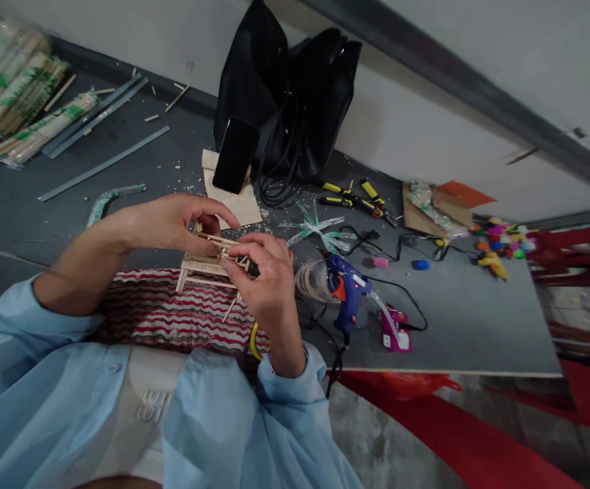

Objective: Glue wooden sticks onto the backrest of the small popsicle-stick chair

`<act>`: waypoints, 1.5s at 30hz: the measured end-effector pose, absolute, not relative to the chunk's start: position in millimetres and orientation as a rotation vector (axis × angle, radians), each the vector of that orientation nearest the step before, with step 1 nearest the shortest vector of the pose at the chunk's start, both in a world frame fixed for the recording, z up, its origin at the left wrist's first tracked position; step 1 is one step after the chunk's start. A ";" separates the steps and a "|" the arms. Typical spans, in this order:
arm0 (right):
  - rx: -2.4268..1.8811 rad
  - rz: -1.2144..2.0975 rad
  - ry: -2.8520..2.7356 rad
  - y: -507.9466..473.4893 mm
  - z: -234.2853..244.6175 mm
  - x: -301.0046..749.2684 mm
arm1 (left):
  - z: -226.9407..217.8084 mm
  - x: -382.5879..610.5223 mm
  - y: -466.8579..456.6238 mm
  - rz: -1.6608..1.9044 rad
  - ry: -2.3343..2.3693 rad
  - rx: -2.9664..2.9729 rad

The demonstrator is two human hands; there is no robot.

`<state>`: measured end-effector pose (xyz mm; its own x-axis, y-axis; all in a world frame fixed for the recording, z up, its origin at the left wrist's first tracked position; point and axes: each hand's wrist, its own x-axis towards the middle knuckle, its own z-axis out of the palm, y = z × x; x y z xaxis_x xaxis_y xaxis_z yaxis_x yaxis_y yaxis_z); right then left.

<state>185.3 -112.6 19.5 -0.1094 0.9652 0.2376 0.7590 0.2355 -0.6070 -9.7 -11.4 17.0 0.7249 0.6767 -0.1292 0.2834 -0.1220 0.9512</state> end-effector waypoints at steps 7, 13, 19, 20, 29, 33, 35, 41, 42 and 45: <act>-1.569 0.426 -1.928 -114.5 19.5 186.8 | 15.3 -8.6 -12.1 0.428 0.773 1.725; -1.537 0.432 -1.915 -114.7 17.9 187.2 | 16.2 -8.5 -12.2 0.398 0.802 1.722; -1.518 0.444 -1.872 -114.8 16.1 185.6 | 18.2 -9.0 -12.6 0.387 0.788 1.704; -1.514 0.450 -1.866 -114.7 15.8 185.5 | 18.2 -9.2 -12.6 0.387 0.785 1.701; -1.501 0.530 -1.814 -115.2 16.7 185.1 | 19.5 -9.8 -13.0 0.342 0.778 1.710; -1.463 0.529 -1.813 -115.2 15.2 185.9 | 25.9 -9.8 -14.2 0.266 0.803 1.739; -1.460 0.514 -1.813 -115.1 14.2 185.6 | 27.4 -9.8 -14.6 0.258 0.798 1.743; -1.458 0.473 -1.802 -115.0 13.0 183.4 | 25.0 -9.6 -15.2 0.289 0.807 1.749; -1.456 0.467 -1.804 -115.0 12.9 183.3 | 24.7 -9.6 -15.3 0.294 0.808 1.754; -1.455 0.461 -1.806 -115.1 12.7 183.4 | 24.6 -9.4 -15.9 0.300 0.809 1.765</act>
<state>183.4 -115.1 12.7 -0.0647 0.9419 0.3296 0.6684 0.2861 -0.6866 -9.4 -15.9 24.6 0.7332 0.6528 -0.1905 0.3710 -0.1493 0.9165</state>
